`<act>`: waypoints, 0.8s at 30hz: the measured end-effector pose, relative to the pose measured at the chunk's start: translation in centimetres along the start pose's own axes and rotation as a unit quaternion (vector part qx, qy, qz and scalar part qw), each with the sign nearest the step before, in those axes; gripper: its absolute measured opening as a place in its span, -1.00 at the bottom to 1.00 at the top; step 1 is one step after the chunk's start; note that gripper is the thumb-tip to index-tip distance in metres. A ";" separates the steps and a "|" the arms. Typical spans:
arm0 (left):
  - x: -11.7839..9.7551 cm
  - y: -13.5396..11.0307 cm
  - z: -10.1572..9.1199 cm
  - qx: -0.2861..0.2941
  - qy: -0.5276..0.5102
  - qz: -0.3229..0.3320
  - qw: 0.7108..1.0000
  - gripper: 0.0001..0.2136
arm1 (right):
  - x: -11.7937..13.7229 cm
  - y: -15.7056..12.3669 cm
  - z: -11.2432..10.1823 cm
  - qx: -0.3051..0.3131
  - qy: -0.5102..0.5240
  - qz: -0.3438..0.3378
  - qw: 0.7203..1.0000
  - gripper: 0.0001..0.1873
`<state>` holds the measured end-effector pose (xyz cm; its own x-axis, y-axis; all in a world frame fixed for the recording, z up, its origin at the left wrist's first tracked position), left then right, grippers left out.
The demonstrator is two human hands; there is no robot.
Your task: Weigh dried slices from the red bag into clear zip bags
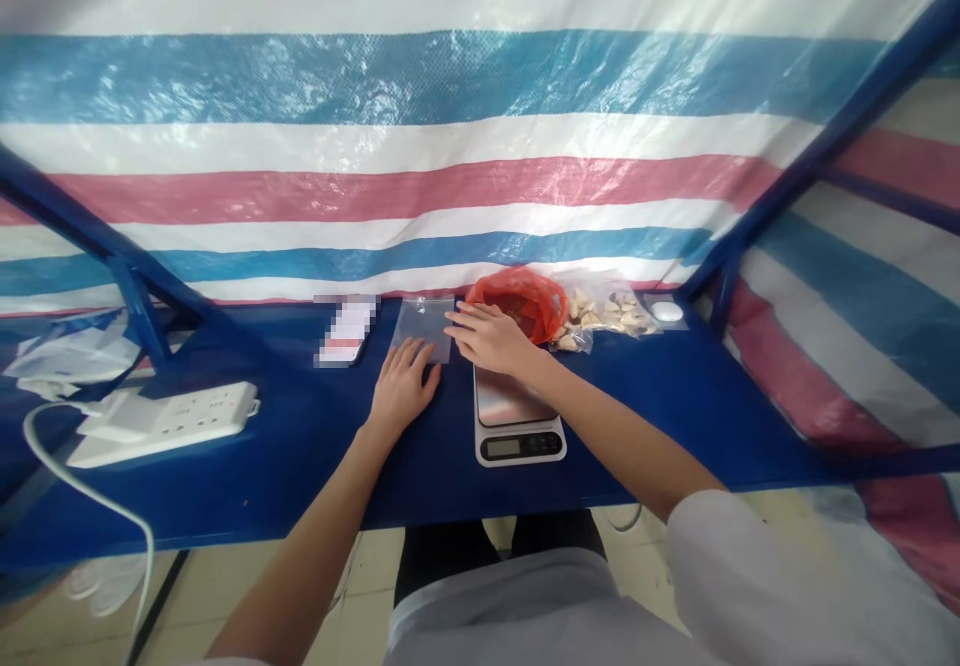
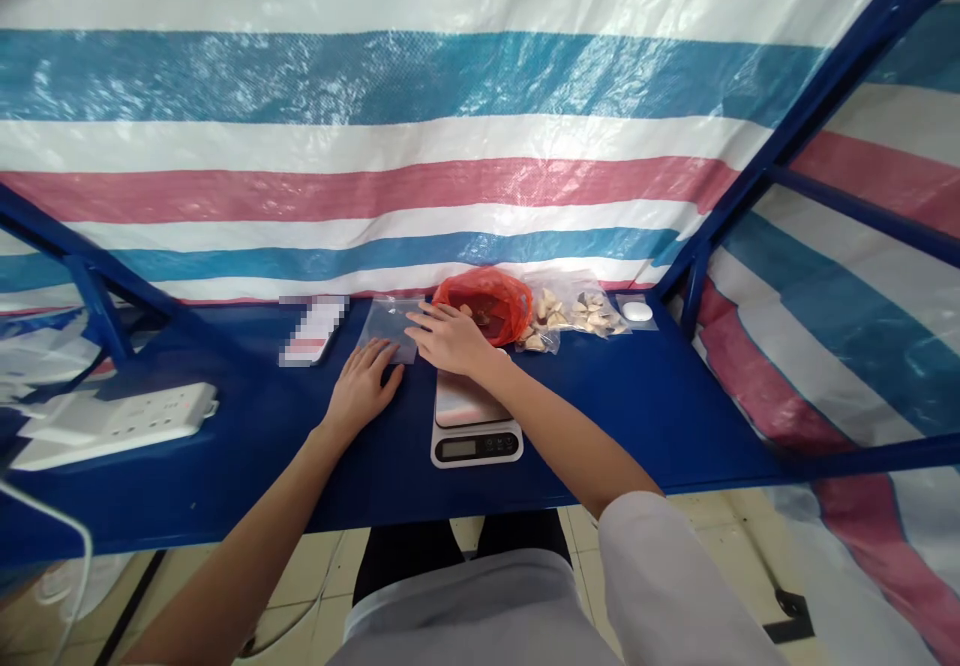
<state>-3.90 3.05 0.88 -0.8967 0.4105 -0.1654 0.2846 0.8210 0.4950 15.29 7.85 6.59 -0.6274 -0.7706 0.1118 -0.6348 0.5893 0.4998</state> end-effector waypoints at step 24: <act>-2.4 3.2 2.7 0.116 0.056 -0.090 0.988 -0.49 | -11.7 -14.9 -5.0 -0.030 -0.158 0.266 0.950 -0.54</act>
<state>0.11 5.75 0.54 -0.9681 0.2133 -0.1316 0.1747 0.9508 0.2558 34.32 6.92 2.10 -0.9625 -0.2508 0.1031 -0.1691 0.8523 0.4949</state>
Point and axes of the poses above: each hand's wrist, its own y-axis towards the middle knuckle, its own z-axis out of the palm, x = y × z, the point moved 2 cm from there along y, towards the middle knuckle, and after that the axes turned 3 degrees about z, right-handed, at the moved point
